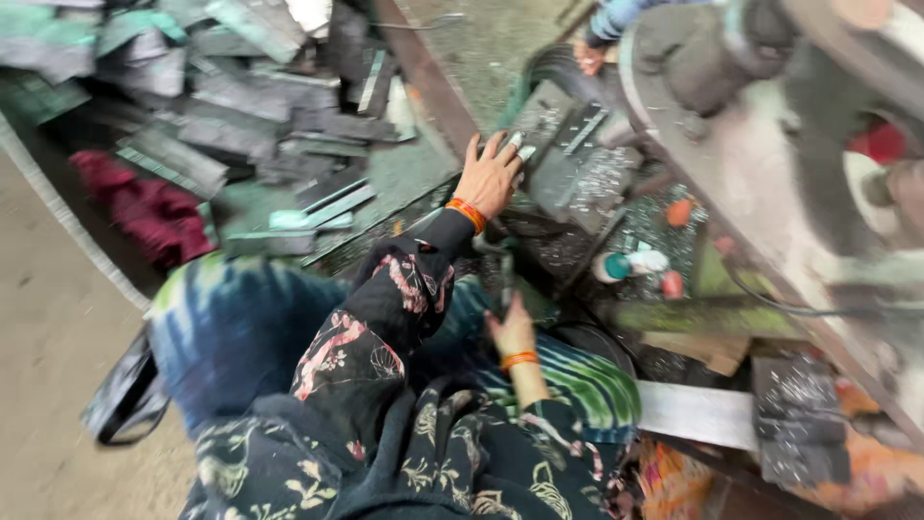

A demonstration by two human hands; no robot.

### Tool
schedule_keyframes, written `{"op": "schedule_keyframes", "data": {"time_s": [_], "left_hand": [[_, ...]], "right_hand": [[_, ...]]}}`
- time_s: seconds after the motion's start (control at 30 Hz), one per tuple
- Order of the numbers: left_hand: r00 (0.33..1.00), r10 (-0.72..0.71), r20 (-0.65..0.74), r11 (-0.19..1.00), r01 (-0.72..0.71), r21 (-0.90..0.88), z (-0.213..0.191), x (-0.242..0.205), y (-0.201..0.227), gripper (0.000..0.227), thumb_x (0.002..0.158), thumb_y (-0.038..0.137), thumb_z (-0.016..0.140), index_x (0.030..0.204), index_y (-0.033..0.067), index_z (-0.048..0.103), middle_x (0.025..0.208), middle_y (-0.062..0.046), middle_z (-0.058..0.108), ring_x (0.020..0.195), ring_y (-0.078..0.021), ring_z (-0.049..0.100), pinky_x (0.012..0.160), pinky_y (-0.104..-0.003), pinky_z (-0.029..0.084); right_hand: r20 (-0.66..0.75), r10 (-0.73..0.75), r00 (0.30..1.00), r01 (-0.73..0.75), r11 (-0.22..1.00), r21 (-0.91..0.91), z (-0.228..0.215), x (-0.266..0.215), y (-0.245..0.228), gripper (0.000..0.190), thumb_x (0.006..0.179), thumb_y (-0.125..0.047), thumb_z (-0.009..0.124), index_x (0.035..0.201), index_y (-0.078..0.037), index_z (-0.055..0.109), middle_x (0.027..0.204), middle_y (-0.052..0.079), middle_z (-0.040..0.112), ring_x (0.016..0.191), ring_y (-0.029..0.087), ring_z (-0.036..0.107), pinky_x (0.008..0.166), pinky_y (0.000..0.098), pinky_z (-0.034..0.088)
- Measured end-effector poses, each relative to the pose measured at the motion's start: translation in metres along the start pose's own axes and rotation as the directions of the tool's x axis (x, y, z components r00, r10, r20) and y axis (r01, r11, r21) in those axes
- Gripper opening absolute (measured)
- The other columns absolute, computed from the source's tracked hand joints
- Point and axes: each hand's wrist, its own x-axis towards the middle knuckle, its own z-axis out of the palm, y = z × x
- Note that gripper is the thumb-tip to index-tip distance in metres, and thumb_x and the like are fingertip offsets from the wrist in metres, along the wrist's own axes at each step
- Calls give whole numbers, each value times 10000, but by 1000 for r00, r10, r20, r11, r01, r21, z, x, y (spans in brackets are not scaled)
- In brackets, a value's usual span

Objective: The person operates a manual press machine to process metal plates. They pick up plates from a pile, place them into the machine's die, and pull a lever to activate the press. The processed plates are then removed and placed back into the pile.

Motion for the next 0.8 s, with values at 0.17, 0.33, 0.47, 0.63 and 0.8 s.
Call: {"op": "schedule_keyframes", "data": {"time_s": [0.17, 0.33, 0.47, 0.63, 0.8], "left_hand": [[954, -300, -1, 932, 294, 212, -22, -85, -113, 377, 853, 133, 648, 1229, 116, 670, 1293, -96, 588, 1292, -302, 499, 1093, -578, 357], [638, -770, 21, 574, 678, 459, -24, -164, -184, 338, 822, 197, 704, 1153, 135, 673, 1188, -105, 573, 1182, -312, 542, 1002, -680, 342], [529, -848, -23, 427, 708, 562, -16, -173, -195, 430, 779, 225, 723, 1197, 161, 647, 1180, -93, 567, 1125, -330, 564, 1028, -730, 309], [570, -808, -146, 460, 767, 447, 4, -189, -222, 284, 964, 134, 660, 1240, 196, 633, 1118, -77, 611, 1106, -325, 589, 1035, -712, 364], [518, -855, -21, 496, 829, 260, 7, -187, -228, 372, 901, 36, 645, 1259, 125, 596, 1147, -154, 638, 1073, -418, 617, 873, -549, 534]], "right_hand": [[111, 66, 992, -42, 978, -204, -78, 6, -53, 790, 858, -433, 733, 1483, -45, 446, 1163, 306, 684, 1075, 486, 659, 908, 550, 535], [140, 127, 982, -89, 964, -252, -114, 7, -91, 784, 858, -437, 694, 1511, -87, 437, 1231, 282, 662, 1109, 485, 638, 924, 557, 517], [110, 84, 990, -58, 974, -219, -111, 4, -88, 772, 863, -441, 699, 1505, -94, 449, 1269, 279, 650, 1140, 483, 624, 935, 550, 510], [127, 98, 987, -68, 973, -221, -107, 7, -79, 776, 864, -438, 690, 1514, -95, 440, 1258, 278, 657, 1141, 472, 634, 942, 539, 515], [141, 88, 986, -56, 975, -217, -107, 9, -79, 801, 862, -426, 700, 1524, -74, 417, 1240, 290, 656, 1126, 470, 638, 937, 537, 517]]}}
